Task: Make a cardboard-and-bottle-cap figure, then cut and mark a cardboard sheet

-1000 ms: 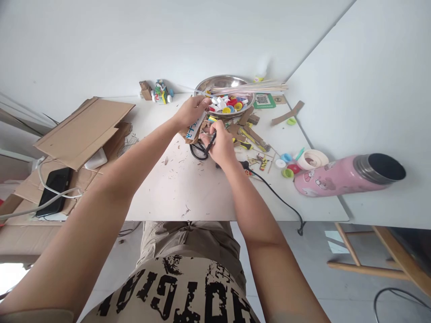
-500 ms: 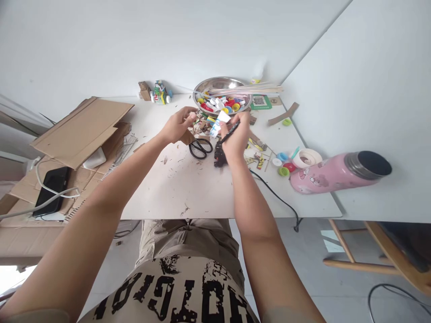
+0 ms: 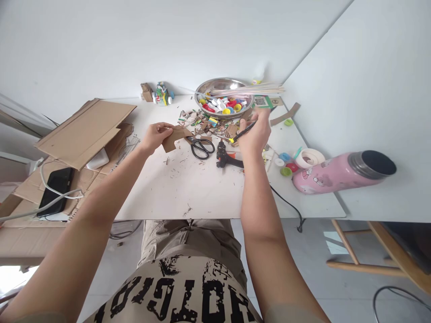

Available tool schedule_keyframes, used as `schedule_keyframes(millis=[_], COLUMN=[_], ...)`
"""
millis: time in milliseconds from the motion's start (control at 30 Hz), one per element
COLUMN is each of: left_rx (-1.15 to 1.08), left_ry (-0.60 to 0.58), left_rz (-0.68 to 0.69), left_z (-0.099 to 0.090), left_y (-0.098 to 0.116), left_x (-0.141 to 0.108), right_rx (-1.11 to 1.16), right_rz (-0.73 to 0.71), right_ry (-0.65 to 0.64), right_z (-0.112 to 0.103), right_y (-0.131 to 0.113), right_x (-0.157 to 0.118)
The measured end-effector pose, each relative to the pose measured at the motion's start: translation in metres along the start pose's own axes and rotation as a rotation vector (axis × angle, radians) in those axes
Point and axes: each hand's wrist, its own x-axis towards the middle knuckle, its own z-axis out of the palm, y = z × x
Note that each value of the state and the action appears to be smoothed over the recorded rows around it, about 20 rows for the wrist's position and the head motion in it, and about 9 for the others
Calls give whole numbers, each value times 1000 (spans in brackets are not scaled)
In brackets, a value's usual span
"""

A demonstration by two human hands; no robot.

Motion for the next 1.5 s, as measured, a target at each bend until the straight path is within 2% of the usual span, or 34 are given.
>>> schedule_keyframes(millis=[100, 167, 267, 333, 533, 733, 833, 900, 1000, 1067, 1200, 1267, 1367, 1433, 1500], left_rx=[-231, -324, -359, -332, -280, -354, -418, -471, -513, -523, -583, -608, -622, -620, -606], left_ry=[-23, -58, -107, -111, -70, -19, -23, -66, -196, -229, -109, -82, -118, -156, -192], left_rz=[-55, -48, -20, -7, -94, -104, -143, -225, -333, -294, -128, -92, -74, -66, -52], left_z=[2, 8, 19, 24, 19, 12, 11, 11, 16, 21, 27, 27, 27, 29, 33], left_y=[1, 3, 5, 5, -3, -9, -7, -5, -5, -7, -14, -17, -19, -19, -19], left_x=[-11, -20, -33, -38, -37, -36, -38, -40, -44, -46, -44, -42, -42, -44, -47], right_rx=[140, 240, 442, 520, 589, 527, 423, 325, 265, 296, 354, 369, 418, 445, 468], right_rz=[-111, -134, -66, -21, 58, 25, -60, -156, -319, -379, -433, -408, -233, -107, -16], right_ry=[-162, -278, -435, -491, -464, -461, -364, -298, -339, -422, -494, -451, -365, -394, -478], right_z=[23, 40, 58, 63, 65, 66, 60, 55, 51, 52, 58, 60, 63, 64, 65], right_y=[-19, -32, -45, -47, -30, -23, -28, -33, -42, -47, -53, -51, -47, -46, -46], right_x=[-20, -36, -56, -62, -56, -55, -56, -58, -63, -68, -76, -77, -76, -75, -74])
